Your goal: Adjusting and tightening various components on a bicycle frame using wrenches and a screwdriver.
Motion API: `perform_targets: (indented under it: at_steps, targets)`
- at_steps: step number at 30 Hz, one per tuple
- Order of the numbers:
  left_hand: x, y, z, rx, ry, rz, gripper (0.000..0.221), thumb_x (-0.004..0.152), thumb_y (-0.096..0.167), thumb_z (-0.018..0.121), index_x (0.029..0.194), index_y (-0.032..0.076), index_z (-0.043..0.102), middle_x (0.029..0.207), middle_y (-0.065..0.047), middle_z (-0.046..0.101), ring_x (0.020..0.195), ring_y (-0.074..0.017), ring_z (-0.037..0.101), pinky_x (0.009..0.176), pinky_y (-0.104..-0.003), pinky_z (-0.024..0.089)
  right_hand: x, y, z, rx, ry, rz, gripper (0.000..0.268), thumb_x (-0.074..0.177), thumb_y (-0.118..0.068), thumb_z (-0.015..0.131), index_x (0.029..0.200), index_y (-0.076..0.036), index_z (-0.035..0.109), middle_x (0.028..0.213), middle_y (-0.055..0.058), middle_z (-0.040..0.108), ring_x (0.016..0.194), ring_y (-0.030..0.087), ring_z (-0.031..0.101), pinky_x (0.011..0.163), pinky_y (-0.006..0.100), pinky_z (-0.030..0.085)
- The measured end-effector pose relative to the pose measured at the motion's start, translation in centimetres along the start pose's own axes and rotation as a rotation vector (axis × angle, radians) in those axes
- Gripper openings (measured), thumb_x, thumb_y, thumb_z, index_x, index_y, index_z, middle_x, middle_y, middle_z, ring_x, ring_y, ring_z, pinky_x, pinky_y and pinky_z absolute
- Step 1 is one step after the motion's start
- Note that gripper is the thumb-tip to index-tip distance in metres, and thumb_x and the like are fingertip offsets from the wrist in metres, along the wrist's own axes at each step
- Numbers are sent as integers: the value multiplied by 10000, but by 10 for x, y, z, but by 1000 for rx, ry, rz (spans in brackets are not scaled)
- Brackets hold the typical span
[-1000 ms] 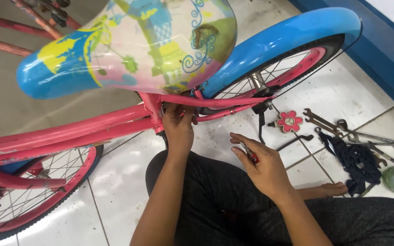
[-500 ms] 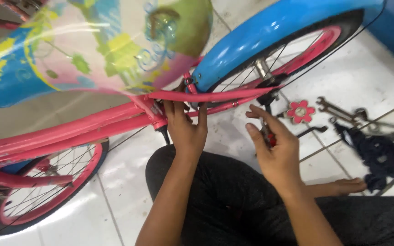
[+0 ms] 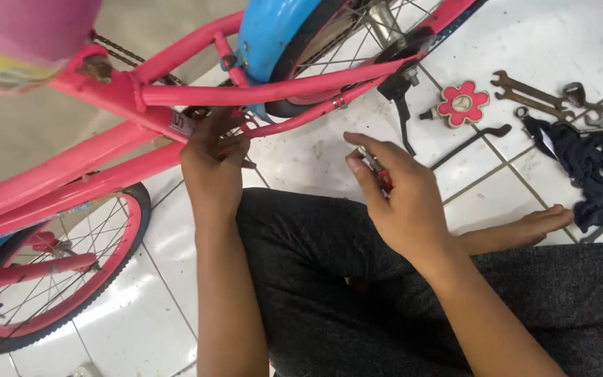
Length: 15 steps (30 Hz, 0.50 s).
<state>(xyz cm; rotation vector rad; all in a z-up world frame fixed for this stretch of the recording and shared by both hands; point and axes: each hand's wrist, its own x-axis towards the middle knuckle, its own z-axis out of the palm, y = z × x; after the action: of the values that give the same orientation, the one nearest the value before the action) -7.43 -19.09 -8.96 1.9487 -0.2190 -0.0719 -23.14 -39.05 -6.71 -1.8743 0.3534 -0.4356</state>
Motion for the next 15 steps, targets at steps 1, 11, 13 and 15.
perform_targets:
  at_steps: [1, 11, 13, 15]
  targets:
    - [1, -4, -4, 50, 27, 10, 449, 854, -124, 668, 1290, -19, 653, 1054, -243, 726, 812, -276, 704, 480, -296, 610, 0, 0, 4, -27, -34, 6, 274, 1030, -168, 632, 1264, -47, 710, 941, 129, 755, 609, 210, 645, 514, 293, 501]
    - [-11, 22, 17, 667, 158, -88, 459, 827, -42, 625, 1206, 205, 702, 1031, -16, 774, 890, -284, 736, 784, -448, 579, -1, -6, 8, -115, -144, 14, 316, 1026, -231, 606, 1282, -72, 703, 984, 140, 763, 718, 309, 743, 573, 393, 601]
    - [-15, 28, 20, 647, 154, -32, 549, 842, -121, 566, 1320, 141, 625, 1196, -144, 733, 1099, -416, 696, 891, -578, 558, -1, -3, 9, -140, -173, 8, 324, 1029, -242, 597, 1296, -91, 701, 1006, 130, 764, 735, 320, 748, 595, 424, 611]
    - [-13, 30, 18, 547, 142, -12, 546, 852, -142, 527, 1343, 87, 598, 1236, -192, 707, 1170, -449, 653, 942, -565, 542, -1, -2, 10, -148, -184, 2, 311, 1028, -233, 600, 1282, -89, 705, 1000, 125, 764, 717, 307, 747, 592, 409, 611]
